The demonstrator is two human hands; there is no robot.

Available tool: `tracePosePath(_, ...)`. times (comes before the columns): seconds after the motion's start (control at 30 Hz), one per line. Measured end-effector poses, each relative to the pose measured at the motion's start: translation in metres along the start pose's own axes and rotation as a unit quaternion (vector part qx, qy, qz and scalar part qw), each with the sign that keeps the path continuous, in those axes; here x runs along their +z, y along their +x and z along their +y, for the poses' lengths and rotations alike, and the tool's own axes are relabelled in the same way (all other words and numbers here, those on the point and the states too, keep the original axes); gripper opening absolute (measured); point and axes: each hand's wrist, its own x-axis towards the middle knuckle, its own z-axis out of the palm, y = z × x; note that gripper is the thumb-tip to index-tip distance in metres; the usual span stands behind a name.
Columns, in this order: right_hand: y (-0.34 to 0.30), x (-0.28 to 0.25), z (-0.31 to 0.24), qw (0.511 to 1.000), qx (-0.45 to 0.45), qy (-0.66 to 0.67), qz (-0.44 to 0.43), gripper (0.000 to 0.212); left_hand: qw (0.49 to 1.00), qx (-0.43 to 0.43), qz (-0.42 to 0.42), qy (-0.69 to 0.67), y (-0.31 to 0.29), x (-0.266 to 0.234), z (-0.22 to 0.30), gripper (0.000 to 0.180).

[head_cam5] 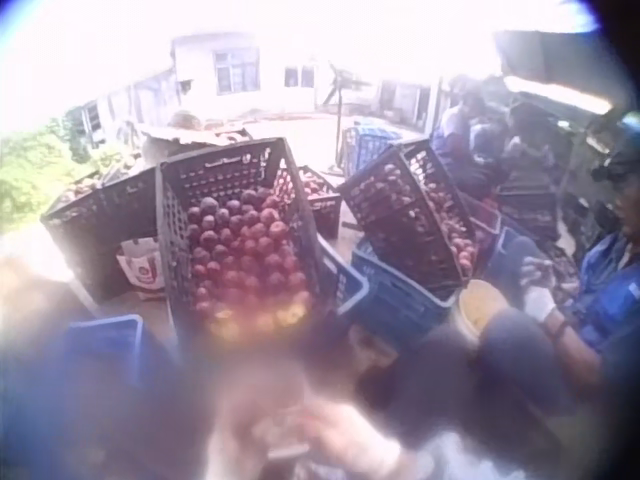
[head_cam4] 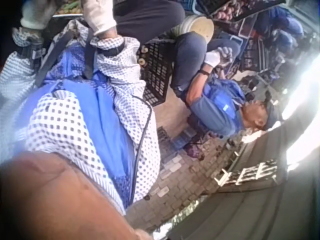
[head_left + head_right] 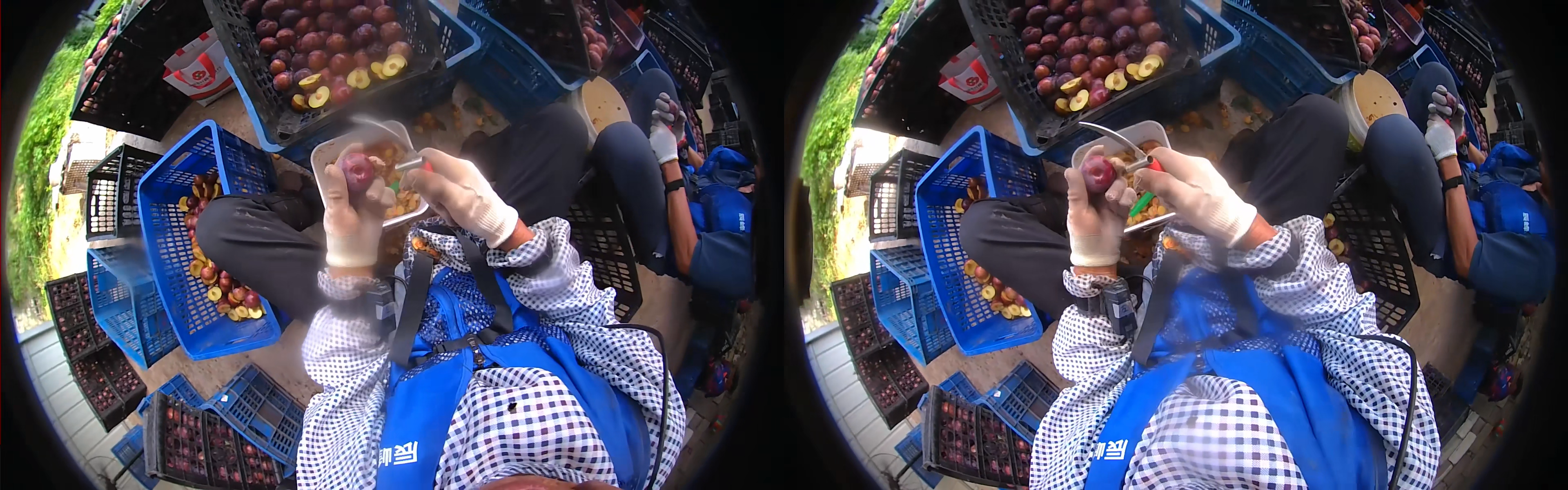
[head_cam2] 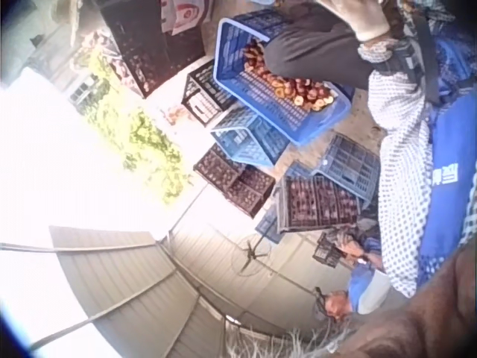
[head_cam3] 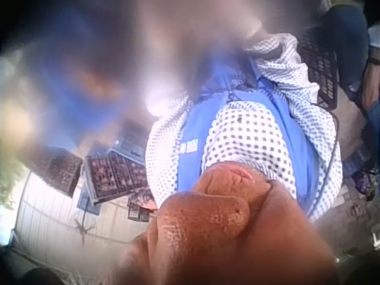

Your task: The recorder picks plums from a crate, cuts them in half with a utility knife, and places the cut fruit into a small plastic container.

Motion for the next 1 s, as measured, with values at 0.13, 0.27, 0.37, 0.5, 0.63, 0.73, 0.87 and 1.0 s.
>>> tracePosePath(0.13, 0.001, 0.011, 0.018, 0.966, -0.156, -0.201, 0.056, 0.027, 1.000, 0.006, -0.018, -0.015, -0.008, 0.006, 0.007, 0.061)
tracePosePath(0.27, 0.001, 0.016, 0.023, 0.957, -0.141, -0.245, 0.070, 0.025, 0.998, -0.010, -0.066, -0.014, -0.009, -0.002, 0.011, 0.054)
tracePosePath(0.37, 0.000, 0.018, 0.028, 0.954, -0.156, -0.247, 0.065, 0.025, 0.992, -0.039, -0.064, -0.102, -0.007, 0.000, 0.009, 0.054)
tracePosePath(0.5, 0.001, 0.022, 0.035, 0.944, -0.179, -0.269, 0.064, 0.023, 0.996, -0.023, -0.056, -0.068, -0.007, 0.002, 0.006, 0.055)
tracePosePath(0.63, -0.001, 0.033, 0.030, 0.939, -0.163, -0.287, 0.099, 0.024, 1.000, 0.013, -0.001, 0.010, -0.012, 0.005, 0.005, 0.060)
tracePosePath(0.73, 0.003, 0.034, 0.034, 0.933, -0.169, -0.295, 0.120, 0.023, 0.987, 0.023, -0.011, 0.161, -0.013, 0.013, 0.013, 0.054)
tracePosePath(0.87, 0.015, 0.032, 0.040, 0.950, -0.155, -0.263, 0.062, 0.022, 0.951, 0.081, 0.017, 0.299, -0.011, 0.019, 0.012, 0.057)
tracePosePath(1.0, 0.017, 0.051, 0.041, 0.957, -0.244, -0.100, 0.120, 0.031, 0.968, 0.112, -0.033, 0.224, -0.007, 0.023, -0.003, 0.069)
